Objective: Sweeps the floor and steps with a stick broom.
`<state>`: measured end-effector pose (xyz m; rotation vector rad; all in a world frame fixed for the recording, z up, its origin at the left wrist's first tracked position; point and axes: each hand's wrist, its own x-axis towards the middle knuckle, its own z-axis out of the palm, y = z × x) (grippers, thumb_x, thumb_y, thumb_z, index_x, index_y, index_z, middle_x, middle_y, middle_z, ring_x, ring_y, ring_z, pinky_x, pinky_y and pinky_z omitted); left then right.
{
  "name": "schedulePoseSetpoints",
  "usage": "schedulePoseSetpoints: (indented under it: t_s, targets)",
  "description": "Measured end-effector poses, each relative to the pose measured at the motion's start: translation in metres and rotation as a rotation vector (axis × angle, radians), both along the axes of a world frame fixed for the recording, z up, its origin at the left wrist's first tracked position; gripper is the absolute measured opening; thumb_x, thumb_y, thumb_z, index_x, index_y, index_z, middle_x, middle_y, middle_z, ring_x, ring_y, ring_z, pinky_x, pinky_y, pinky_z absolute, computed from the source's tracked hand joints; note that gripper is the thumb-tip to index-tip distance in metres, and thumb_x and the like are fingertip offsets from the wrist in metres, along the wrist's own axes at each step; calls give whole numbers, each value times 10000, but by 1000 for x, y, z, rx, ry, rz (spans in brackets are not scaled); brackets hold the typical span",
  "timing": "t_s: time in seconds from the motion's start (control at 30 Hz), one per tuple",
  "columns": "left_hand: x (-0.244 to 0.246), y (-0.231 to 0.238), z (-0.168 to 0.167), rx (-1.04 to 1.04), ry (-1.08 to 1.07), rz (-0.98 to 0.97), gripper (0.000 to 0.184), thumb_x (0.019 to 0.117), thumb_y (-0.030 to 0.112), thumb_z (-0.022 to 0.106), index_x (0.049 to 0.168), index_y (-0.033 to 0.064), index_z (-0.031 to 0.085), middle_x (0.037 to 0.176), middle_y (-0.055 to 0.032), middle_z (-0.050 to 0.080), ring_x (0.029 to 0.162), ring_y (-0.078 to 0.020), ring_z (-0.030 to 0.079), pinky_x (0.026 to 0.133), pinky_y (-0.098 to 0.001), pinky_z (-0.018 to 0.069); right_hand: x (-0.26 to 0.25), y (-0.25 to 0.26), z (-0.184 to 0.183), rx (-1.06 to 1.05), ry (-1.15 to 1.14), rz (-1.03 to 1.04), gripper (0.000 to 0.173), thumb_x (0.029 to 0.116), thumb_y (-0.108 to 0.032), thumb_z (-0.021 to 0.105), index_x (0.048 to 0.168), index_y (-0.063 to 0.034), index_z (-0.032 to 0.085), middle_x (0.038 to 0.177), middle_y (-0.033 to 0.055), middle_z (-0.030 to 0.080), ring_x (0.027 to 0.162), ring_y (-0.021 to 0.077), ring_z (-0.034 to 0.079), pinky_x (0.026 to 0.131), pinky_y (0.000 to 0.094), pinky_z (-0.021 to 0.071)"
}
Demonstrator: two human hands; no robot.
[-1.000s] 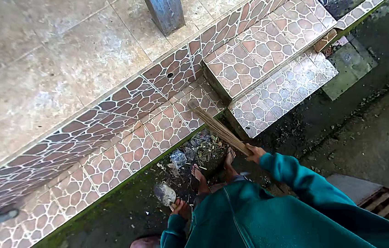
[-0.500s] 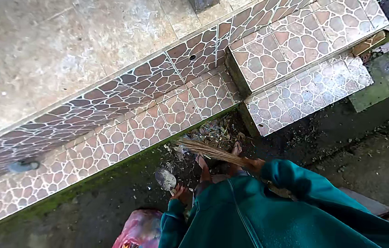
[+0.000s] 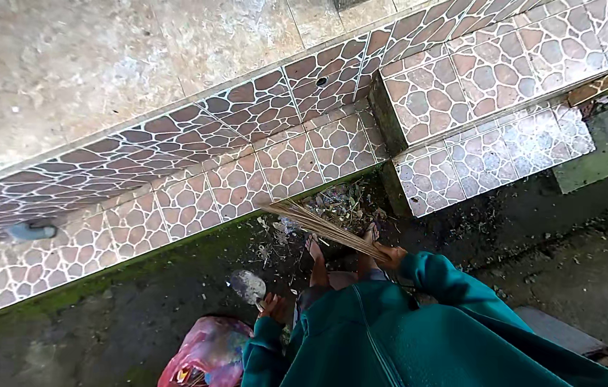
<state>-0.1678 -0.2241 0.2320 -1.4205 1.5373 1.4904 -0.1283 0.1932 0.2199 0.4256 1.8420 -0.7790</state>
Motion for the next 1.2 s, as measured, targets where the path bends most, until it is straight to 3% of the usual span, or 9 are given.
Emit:
schedulePoseSetpoints:
  t_s: [0.1, 0.23, 0.37, 0.5, 0.63, 0.77, 0.97, 1.13, 1.2]
  targets:
    - [2, -7, 2, -1, -4, 11, 498, 1079, 108, 398, 1549, 54, 242, 1317, -209, 530, 977, -191, 619, 838, -342, 524, -4, 28, 35, 81, 111, -269, 832, 919, -106, 737, 1620, -85, 289, 1419, 296, 571, 1275, 482, 583, 1107, 626, 419]
    - [12, -23, -11, -7, -37, 52, 503, 1067, 86, 432, 1541, 62, 265, 1335, -205, 519, 998, -198, 601, 843, -342, 514, -63, 22, -2, 173, 199, -768, 899, 868, -82, 758, 1621, -71, 267, 1407, 301, 555, 1202, 444, 618, 989, 597, 517]
    - [19, -34, -7, -28, -44, 136, 505, 1069, 93, 444, 1544, 66, 274, 1357, -215, 514, 1006, -217, 608, 847, -362, 522, -121, -67, -40, 87, -11, -180, 892, 911, -65, 711, 1630, -46, 184, 1519, 304, 456, 1397, 439, 480, 1151, 586, 398]
    - [26, -50, -3, -29, -19, 186, 493, 1076, 107, 427, 1545, 69, 278, 1389, -228, 502, 1053, -240, 607, 874, -384, 518, -107, -117, -46, -81, 26, 298, 874, 893, -68, 720, 1636, -162, 268, 1463, 270, 540, 1346, 453, 531, 1116, 635, 412]
    - [35, -63, -6, -70, 0, 291, 483, 1047, 88, 490, 1507, 54, 346, 1323, -211, 538, 985, -224, 621, 813, -365, 540, -127, -117, -2, -26, 43, 223, 848, 950, -131, 679, 1655, -212, 214, 1452, 249, 565, 1336, 429, 553, 1137, 594, 407]
    - [46, -72, -10, -45, 0, 331, 512, 1043, 67, 497, 1522, 42, 317, 1396, -229, 491, 1066, -249, 590, 881, -401, 518, -181, -147, -33, 10, 81, 53, 889, 912, -69, 710, 1642, -88, 204, 1567, 251, 434, 1431, 399, 461, 1189, 550, 363]
    - [43, -83, 1, -30, 20, 405, 469, 1056, 95, 475, 1506, 52, 350, 1319, -206, 553, 992, -228, 635, 829, -378, 540, -248, -206, 7, -84, 58, 536, 764, 983, -46, 620, 1640, -132, 238, 1535, 234, 482, 1419, 386, 477, 1183, 545, 357]
    - [48, -94, -3, -26, 26, 351, 488, 1069, 117, 453, 1533, 84, 308, 1304, -205, 556, 975, -229, 632, 809, -380, 542, -239, -256, -84, -80, 223, 98, 802, 850, -20, 748, 1564, -36, 381, 1469, 282, 523, 1362, 432, 515, 1135, 600, 414]
    - [50, -95, -8, -10, 42, 321, 469, 1077, 148, 430, 1523, 88, 299, 1251, -163, 567, 946, -190, 627, 791, -363, 538, -229, -265, -70, -142, 66, 184, 670, 956, -25, 672, 1554, 16, 371, 1553, 267, 437, 1457, 384, 417, 1209, 535, 328]
